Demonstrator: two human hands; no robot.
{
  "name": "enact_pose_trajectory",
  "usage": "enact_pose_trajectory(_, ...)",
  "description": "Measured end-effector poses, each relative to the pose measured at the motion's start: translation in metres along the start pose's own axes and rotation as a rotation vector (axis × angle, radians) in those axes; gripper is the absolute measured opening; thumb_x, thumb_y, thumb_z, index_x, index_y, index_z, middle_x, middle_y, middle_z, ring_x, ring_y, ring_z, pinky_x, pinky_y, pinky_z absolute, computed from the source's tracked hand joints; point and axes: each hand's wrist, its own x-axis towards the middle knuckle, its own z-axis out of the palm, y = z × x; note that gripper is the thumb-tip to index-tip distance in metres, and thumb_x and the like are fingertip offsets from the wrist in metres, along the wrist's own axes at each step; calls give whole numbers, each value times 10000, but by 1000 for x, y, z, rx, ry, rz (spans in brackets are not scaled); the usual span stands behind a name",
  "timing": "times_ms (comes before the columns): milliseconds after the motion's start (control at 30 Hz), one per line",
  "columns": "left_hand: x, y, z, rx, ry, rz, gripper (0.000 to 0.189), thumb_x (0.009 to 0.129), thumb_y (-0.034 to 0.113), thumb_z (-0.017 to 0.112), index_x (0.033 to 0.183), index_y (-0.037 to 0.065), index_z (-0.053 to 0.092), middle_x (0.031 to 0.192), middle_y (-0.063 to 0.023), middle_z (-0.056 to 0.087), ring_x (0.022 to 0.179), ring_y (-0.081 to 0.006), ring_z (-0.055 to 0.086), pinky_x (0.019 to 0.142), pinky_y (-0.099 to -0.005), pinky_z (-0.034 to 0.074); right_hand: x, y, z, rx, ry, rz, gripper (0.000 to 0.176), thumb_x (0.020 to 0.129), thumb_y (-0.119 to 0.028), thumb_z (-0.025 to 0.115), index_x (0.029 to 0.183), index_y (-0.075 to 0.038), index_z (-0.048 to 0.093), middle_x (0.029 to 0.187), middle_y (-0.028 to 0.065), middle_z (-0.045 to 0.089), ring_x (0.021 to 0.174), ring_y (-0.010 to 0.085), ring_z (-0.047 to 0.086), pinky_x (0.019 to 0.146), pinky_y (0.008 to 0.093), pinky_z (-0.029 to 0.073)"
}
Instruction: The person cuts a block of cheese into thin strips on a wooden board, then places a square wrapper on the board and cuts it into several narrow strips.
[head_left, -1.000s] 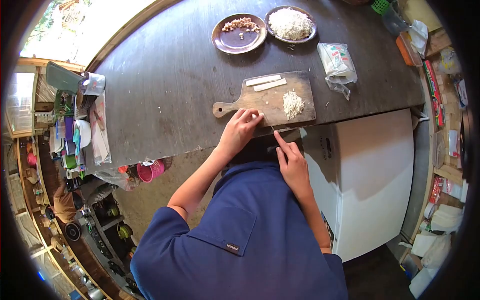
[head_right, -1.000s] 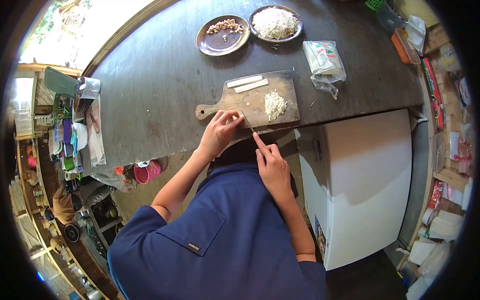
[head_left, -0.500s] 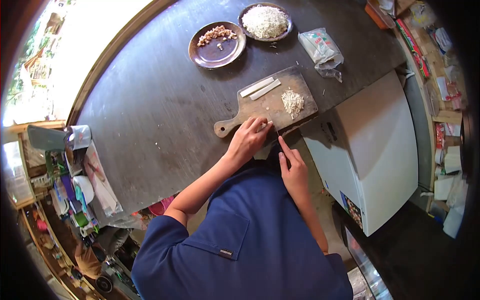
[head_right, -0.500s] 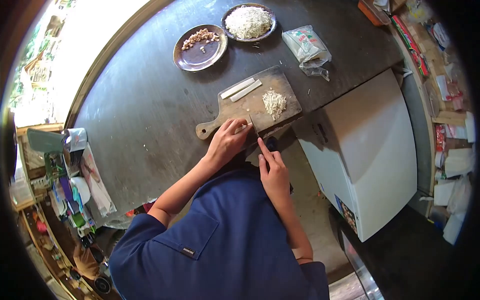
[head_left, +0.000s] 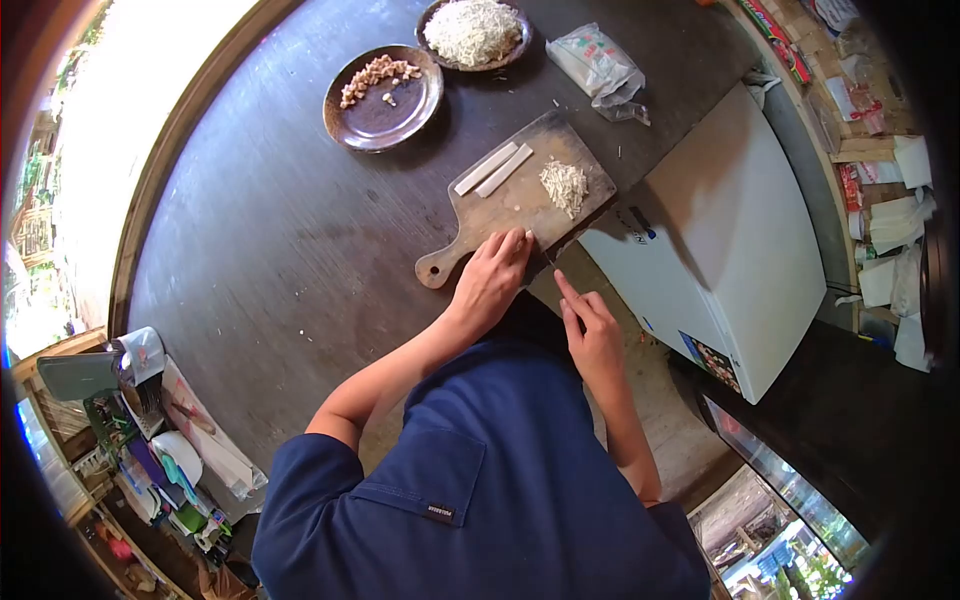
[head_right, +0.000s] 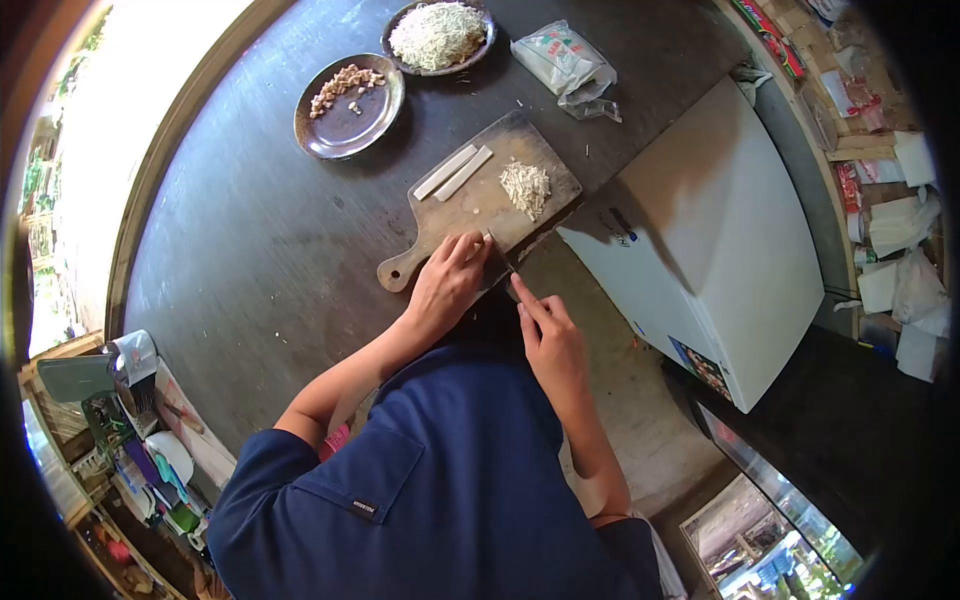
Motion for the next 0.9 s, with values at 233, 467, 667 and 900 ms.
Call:
enact_pose_trajectory(233,1,2,-2,16,-35,-31,558,873,114,655,1388,-98,619,1293,-142,581,1172,-275,597,1005,-357,552,9,3,-8,-7,-42,-49,498,1061,-163,662,1531,-326,630,929,91,603,725,300,672,672,448,557)
enact_pose_trajectory(467,2,7,1,38,50,-30,528,847,84,706,1350,-68,660,1244,-135,606,1125,-275,632,967,-358,573,10,14,-12,40,-82,-84,516,1058,-166,666,1547,-322,611,944,85,602,709,301,673,658,453,567)
enact_pose_trajectory(667,3,9,2,34,74,-51,483,801,28,756,1280,-21,716,1209,-116,621,1104,-288,651,926,-377,592,5,13,-10,-18,-78,-78,536,1056,-157,665,1561,-322,592,948,93,608,733,318,688,655,463,567)
enact_pose_trajectory(900,-2,12,1,122,30,-25,557,828,70,739,1369,-37,663,1259,-119,600,1140,-273,634,956,-359,584,30,22,12,54,-32,-131,547,1051,-138,668,1562,-316,592,899,116,600,745,334,685,655,477,554)
